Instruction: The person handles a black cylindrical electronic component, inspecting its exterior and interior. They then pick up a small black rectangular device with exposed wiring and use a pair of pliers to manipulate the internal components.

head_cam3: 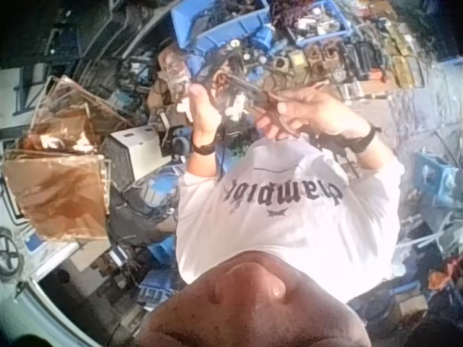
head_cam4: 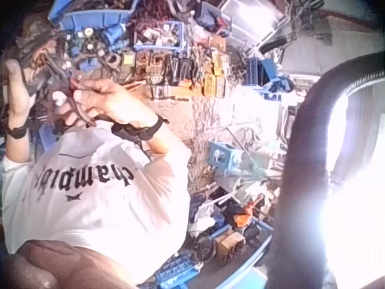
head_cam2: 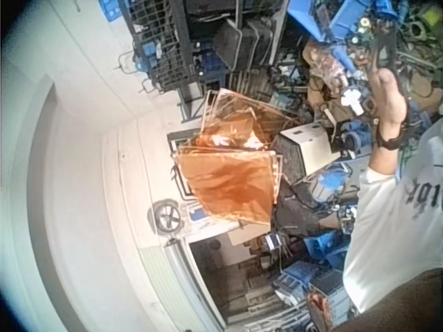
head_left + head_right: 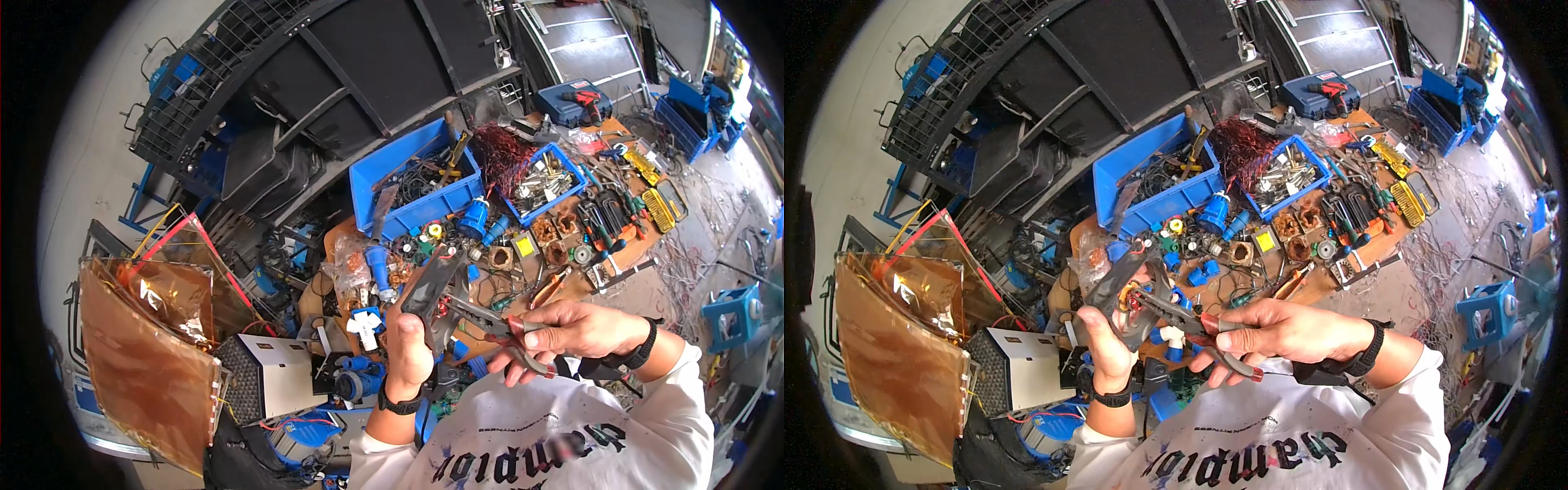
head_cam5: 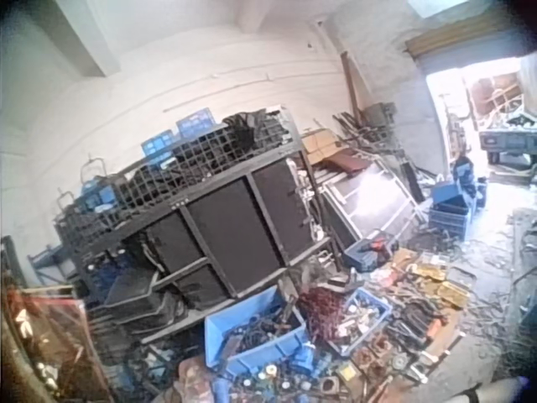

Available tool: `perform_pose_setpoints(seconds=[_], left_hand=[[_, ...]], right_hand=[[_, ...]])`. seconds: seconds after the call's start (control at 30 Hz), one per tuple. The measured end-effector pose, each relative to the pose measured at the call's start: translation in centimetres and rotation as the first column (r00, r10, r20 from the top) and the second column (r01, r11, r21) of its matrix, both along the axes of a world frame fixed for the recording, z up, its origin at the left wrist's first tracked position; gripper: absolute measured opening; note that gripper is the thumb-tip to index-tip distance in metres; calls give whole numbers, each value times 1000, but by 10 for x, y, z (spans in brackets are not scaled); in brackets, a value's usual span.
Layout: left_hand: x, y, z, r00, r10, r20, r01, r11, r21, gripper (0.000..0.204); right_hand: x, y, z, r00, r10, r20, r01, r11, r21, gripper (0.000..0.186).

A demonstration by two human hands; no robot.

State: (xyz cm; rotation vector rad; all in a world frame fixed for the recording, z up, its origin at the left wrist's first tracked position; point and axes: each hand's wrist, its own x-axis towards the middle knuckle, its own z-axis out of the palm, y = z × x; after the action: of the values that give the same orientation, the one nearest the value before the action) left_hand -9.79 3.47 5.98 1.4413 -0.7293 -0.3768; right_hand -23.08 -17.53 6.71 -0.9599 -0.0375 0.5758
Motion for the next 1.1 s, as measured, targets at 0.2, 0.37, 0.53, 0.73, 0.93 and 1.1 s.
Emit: perform_pose_setpoints(seconds=[0.2,0.37,0.53,0.73,0.93,1.1], left_hand=[[1,4,7,990,27,136,-40,995,96,97],[3,5,14,970,20,243,-50,992,119,94],[4,9,4,997,4,79,-7,999,49,95],[1,9,-2,999,-32,-36,31,999,-26,98],[5,3,-5,1000,-12,-17,12,1000,-1,108],[11,-3,-14,990,-125,-72,119,990,-79,117]], right_hand=[[9,-10,13,997,47,-63,-53,995,-82,42],[16,-15,25,994,69,-90,-82,985,-152,38],[13,-4,5,995,40,-91,-33,997,73,37],[9,12,-17,994,45,-100,-8,940,341,38],[6,26,-44,991,105,-80,-28,757,653,44],[3,29,-65,981,178,-77,-61,659,750,47]])
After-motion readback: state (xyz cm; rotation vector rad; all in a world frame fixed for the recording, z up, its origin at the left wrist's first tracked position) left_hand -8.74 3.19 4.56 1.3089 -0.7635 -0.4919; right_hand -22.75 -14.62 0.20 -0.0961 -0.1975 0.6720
